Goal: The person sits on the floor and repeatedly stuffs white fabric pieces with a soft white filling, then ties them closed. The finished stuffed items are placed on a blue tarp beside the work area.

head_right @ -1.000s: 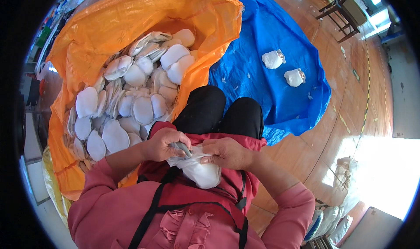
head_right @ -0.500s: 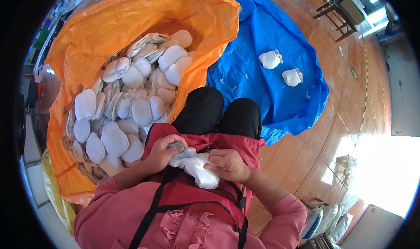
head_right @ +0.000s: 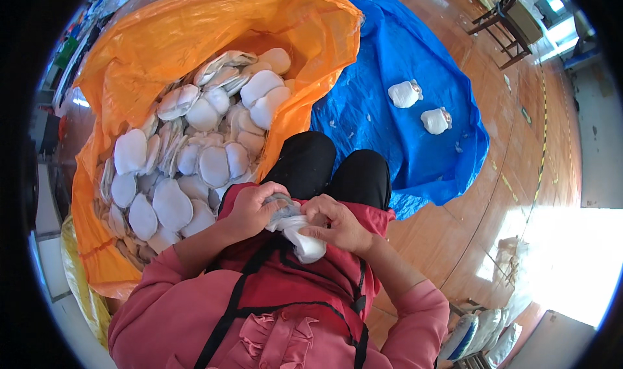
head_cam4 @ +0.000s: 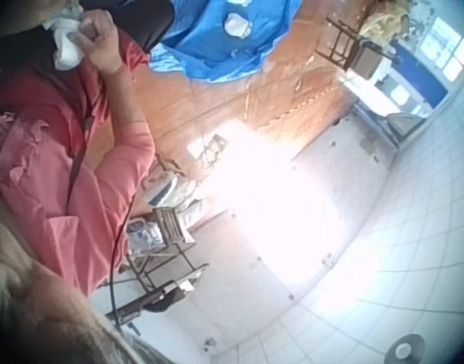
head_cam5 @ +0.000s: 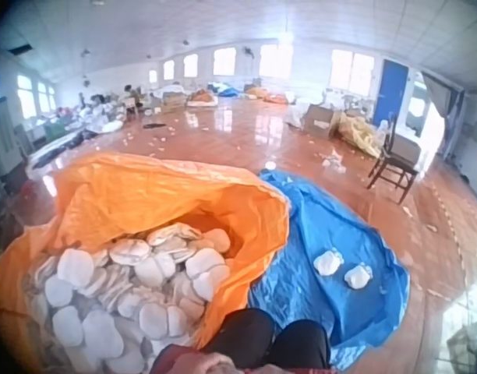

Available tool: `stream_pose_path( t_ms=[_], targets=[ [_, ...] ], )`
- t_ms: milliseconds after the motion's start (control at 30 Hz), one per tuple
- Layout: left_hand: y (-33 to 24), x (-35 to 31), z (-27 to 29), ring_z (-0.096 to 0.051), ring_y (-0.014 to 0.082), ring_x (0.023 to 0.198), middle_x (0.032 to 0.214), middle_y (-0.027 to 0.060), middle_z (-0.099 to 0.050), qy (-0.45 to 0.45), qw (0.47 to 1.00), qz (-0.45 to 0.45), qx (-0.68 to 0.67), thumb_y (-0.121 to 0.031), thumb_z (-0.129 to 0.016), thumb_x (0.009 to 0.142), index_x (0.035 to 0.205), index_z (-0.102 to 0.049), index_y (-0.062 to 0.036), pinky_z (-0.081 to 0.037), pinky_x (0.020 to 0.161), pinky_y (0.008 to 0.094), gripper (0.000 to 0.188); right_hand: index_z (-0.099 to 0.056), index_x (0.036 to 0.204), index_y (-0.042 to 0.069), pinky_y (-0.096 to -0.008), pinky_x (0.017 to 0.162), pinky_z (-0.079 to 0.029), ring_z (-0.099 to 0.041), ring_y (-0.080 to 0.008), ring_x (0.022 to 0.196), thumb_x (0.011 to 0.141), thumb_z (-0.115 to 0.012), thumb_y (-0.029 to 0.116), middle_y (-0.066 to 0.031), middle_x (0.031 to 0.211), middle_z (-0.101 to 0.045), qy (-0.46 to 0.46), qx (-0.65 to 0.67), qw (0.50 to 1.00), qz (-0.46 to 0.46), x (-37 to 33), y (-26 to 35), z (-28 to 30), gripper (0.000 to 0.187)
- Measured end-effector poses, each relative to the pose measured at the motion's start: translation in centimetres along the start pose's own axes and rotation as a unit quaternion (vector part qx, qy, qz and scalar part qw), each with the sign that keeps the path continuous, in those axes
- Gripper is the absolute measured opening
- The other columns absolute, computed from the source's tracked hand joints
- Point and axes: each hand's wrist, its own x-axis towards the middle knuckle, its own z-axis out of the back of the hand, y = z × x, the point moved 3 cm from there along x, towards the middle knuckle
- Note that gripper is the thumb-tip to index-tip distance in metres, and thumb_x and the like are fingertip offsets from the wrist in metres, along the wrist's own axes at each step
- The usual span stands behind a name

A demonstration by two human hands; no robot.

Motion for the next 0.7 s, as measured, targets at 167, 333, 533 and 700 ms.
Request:
stream_pose_path(
  t_ms=[167, 333, 533, 700],
  targets=[
    [0.4, 1.0, -0.2, -0.067, 0.0318, 0.072, 0.076, 0.0117, -0.068, 0.003, 0.998, -0.023, 0.057, -0.022, -0.066, 0.09, 0.1, -0.065, -0.0127, -0.049, 0.061, 0.0413, 0.014, -0.057, 0.103, 0.007, -0.0262, 0.082, -0.045, -0.052, -0.0088, 0.093, 0.082, -0.081, 0.015, 0.0, 0.099, -0.055, 0.017, -0.007, 0.995, -0.095, 1.4, 0.6, 0.2, 0.033],
    [-0.1, 1.8, -0.2, -0.068, 0.0321, 0.075, 0.08, 0.0119, -0.069, 0.024, 0.996, -0.002, 0.088, -0.025, -0.065, 0.09, 0.1, -0.066, -0.0119, -0.05, 0.064, 0.0416, 0.017, -0.057, 0.106, 0.005, -0.0273, 0.082, -0.046, -0.053, -0.0113, 0.091, 0.078, -0.083, 0.018, -0.0016, 0.097, -0.056, 0.032, 0.019, 0.983, -0.181, 2.2, 1.2, 0.7, 0.041],
    [2.5, 3.6, -0.9, -0.068, 0.0199, 0.08, 0.087, 0.0087, -0.071, 0.061, 0.987, 0.146, -0.033, -0.024, -0.067, 0.089, 0.099, -0.071, -0.0074, -0.051, 0.073, 0.0315, 0.019, -0.055, 0.107, 0.004, -0.0346, 0.083, -0.048, -0.061, -0.0239, 0.091, 0.078, -0.079, 0.019, -0.0111, 0.097, -0.06, 0.044, -0.161, 0.979, -0.113, 3.2, 0.8, 0.2, 0.04],
    [4.7, 4.5, -2.3, -0.065, 0.014, 0.079, 0.083, 0.0028, -0.069, 0.055, 0.919, 0.331, -0.207, -0.025, -0.068, 0.091, 0.095, -0.07, -0.0087, -0.05, 0.07, 0.0291, 0.017, -0.053, 0.099, 0.004, -0.0424, 0.083, -0.048, -0.062, -0.0357, 0.096, 0.075, -0.079, 0.024, -0.0173, 0.101, -0.062, 0.036, -0.295, 0.943, -0.151, 4.0, -0.2, 0.2, 0.04]
  ],
)
